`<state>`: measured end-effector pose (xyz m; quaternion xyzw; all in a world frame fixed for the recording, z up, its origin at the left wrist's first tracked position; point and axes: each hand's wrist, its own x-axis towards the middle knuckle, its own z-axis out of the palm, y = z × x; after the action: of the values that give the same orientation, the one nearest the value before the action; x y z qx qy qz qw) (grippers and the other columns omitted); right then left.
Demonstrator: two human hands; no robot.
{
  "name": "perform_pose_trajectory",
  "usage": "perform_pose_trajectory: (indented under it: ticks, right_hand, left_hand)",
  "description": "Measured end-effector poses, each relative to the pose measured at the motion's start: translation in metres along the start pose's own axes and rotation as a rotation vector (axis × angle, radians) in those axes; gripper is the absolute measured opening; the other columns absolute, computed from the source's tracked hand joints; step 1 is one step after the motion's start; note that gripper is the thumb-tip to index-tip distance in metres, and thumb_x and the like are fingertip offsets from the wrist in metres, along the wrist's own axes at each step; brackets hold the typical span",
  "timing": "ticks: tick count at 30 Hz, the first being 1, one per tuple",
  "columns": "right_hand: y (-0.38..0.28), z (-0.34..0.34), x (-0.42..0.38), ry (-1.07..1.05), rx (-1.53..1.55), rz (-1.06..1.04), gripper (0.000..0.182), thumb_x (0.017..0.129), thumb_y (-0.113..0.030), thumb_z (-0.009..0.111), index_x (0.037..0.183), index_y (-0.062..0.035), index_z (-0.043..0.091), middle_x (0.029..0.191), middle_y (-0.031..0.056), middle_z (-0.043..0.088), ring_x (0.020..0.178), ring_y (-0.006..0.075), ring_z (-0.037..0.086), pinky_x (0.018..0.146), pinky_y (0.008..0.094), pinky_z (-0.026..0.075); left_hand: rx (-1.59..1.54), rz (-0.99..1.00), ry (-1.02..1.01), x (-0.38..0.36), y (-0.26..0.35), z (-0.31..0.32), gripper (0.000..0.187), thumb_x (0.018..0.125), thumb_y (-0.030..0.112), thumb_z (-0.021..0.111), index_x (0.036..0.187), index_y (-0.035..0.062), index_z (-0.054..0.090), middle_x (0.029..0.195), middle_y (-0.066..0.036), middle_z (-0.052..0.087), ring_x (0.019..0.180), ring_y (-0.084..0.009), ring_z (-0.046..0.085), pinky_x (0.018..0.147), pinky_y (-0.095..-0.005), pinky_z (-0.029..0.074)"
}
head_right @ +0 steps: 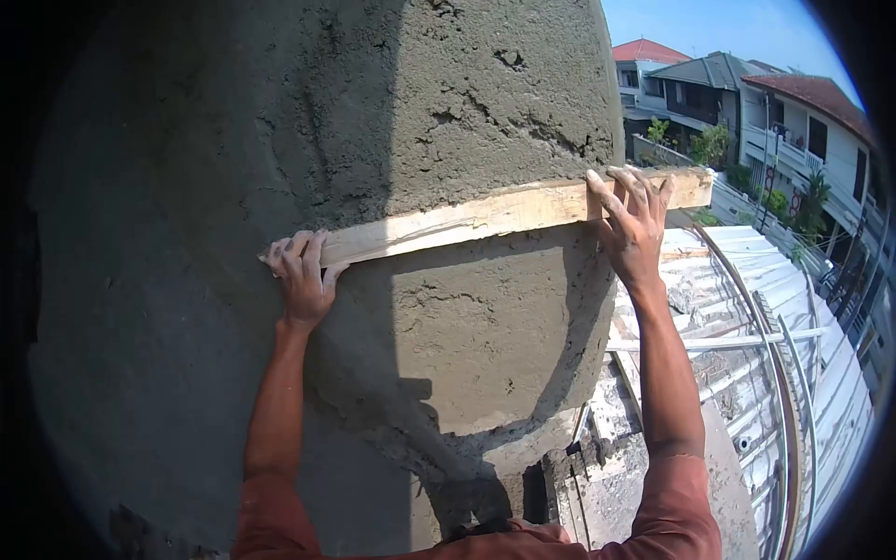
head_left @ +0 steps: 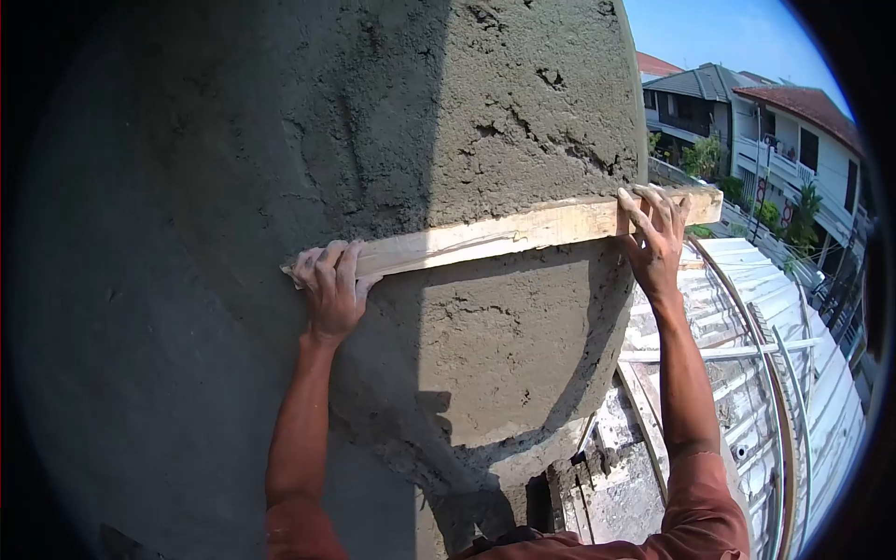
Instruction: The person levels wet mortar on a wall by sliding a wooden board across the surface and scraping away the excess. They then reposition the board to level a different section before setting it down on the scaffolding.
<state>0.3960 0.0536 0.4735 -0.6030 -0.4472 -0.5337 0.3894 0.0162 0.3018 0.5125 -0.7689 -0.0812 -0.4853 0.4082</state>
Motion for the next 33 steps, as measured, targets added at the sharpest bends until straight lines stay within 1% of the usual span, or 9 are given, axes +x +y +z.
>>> perform_pose_trajectory:
  ticks: [4, 8, 11, 19, 22, 26, 27, 30, 33]
  right_hand:
    - [0.013, -0.003, 0.067, 0.081, 0.003, -0.047, 0.069, 0.065, -0.013, 0.076, 0.128, -0.0323, 0.054, 0.122, -0.001, 0.054, 0.12, 0.0231, 0.047, 0.111, 0.0577, 0.019]
    - [0.039, 0.004, 0.139, 0.194, 0.017, -0.14, 0.064, 0.069, -0.018, 0.075, 0.127, -0.0358, 0.055, 0.123, -0.0009, 0.055, 0.118, 0.0246, 0.048, 0.11, 0.0574, 0.021]
    - [0.044, -0.001, 0.196, 0.257, 0.015, -0.175, 0.059, 0.073, -0.027, 0.076, 0.128, -0.0335, 0.054, 0.125, 0.0026, 0.055, 0.114, 0.0244, 0.052, 0.099, 0.0442, 0.042]
    - [0.03, -0.028, 0.296, 0.303, 0.043, -0.146, 0.051, 0.08, -0.022, 0.07, 0.128, -0.0265, 0.055, 0.13, 0.0104, 0.049, 0.111, 0.0268, 0.053, 0.091, 0.0409, 0.046]
    - [0.03, -0.037, 0.276, 0.283, 0.064, -0.139, 0.048, 0.082, -0.021, 0.068, 0.128, -0.0239, 0.055, 0.131, 0.0133, 0.047, 0.109, 0.0277, 0.054, 0.088, 0.0397, 0.047]
    - [0.015, -0.04, 0.155, 0.075, 0.329, 0.01, 0.045, 0.085, -0.019, 0.066, 0.128, -0.0204, 0.055, 0.133, 0.0172, 0.044, 0.108, 0.0289, 0.055, 0.084, 0.0381, 0.049]
    - [0.024, -0.028, 0.119, 0.232, -0.025, -0.231, 0.062, 0.071, -0.026, 0.077, 0.127, -0.0339, 0.055, 0.125, 0.0016, 0.056, 0.115, 0.0234, 0.051, 0.104, 0.0464, 0.037]
    - [0.007, -0.025, 0.002, 0.008, -0.045, -0.089, 0.07, 0.063, -0.018, 0.079, 0.125, -0.038, 0.056, 0.122, -0.0023, 0.056, 0.116, 0.0218, 0.049, 0.112, 0.0577, 0.015]
    - [-0.016, -0.023, -0.091, -0.134, -0.006, 0.034, 0.072, 0.059, -0.017, 0.081, 0.123, -0.038, 0.057, 0.12, -0.0031, 0.056, 0.116, 0.0204, 0.05, 0.111, 0.0625, 0.011]
  left_hand:
    - [-0.024, -0.026, 0.066, 0.062, -0.027, -0.009, 0.051, 0.081, 0.02, 0.066, 0.127, 0.0056, 0.048, 0.121, -0.013, 0.043, 0.111, -0.0325, 0.035, 0.099, -0.0486, 0.024]
    - [-0.039, -0.021, 0.124, 0.133, -0.062, -0.023, 0.051, 0.082, 0.016, 0.065, 0.129, 0.0063, 0.048, 0.125, -0.012, 0.044, 0.115, -0.0309, 0.035, 0.1, -0.0426, 0.025]
    - [0.04, 0.028, 0.189, 0.182, -0.091, -0.028, 0.049, 0.083, 0.016, 0.064, 0.129, 0.0088, 0.05, 0.127, -0.012, 0.045, 0.116, -0.0304, 0.036, 0.101, -0.041, 0.027]
    - [0.197, 0.169, 0.369, 0.286, -0.159, -0.048, 0.042, 0.091, 0.024, 0.056, 0.13, 0.0132, 0.05, 0.129, -0.01, 0.046, 0.118, -0.0305, 0.039, 0.101, -0.0411, 0.031]
    - [0.163, 0.138, 0.372, 0.248, -0.134, -0.062, 0.046, 0.086, 0.017, 0.063, 0.129, 0.0129, 0.051, 0.125, -0.007, 0.048, 0.114, -0.0285, 0.04, 0.098, -0.0411, 0.031]
    - [0.078, -0.02, 0.176, 0.14, -0.053, -0.066, 0.048, 0.084, 0.015, 0.063, 0.129, 0.0095, 0.049, 0.124, -0.011, 0.046, 0.114, -0.0271, 0.038, 0.095, -0.04, 0.028]
    - [0.042, -0.021, 0.16, 0.108, -0.032, -0.059, 0.05, 0.083, 0.014, 0.063, 0.129, 0.0075, 0.048, 0.123, -0.011, 0.046, 0.113, -0.0265, 0.039, 0.093, -0.0394, 0.027]
    - [-0.021, -0.078, 0.033, 0.005, 0.015, -0.033, 0.047, 0.085, 0.017, 0.059, 0.128, 0.0033, 0.048, 0.123, -0.014, 0.042, 0.115, -0.0315, 0.038, 0.099, -0.047, 0.024]
    - [0.013, -0.104, -0.114, -0.084, 0.056, -0.015, 0.046, 0.085, 0.022, 0.059, 0.126, 0.0033, 0.049, 0.12, -0.014, 0.043, 0.113, -0.0358, 0.037, 0.101, -0.0514, 0.026]
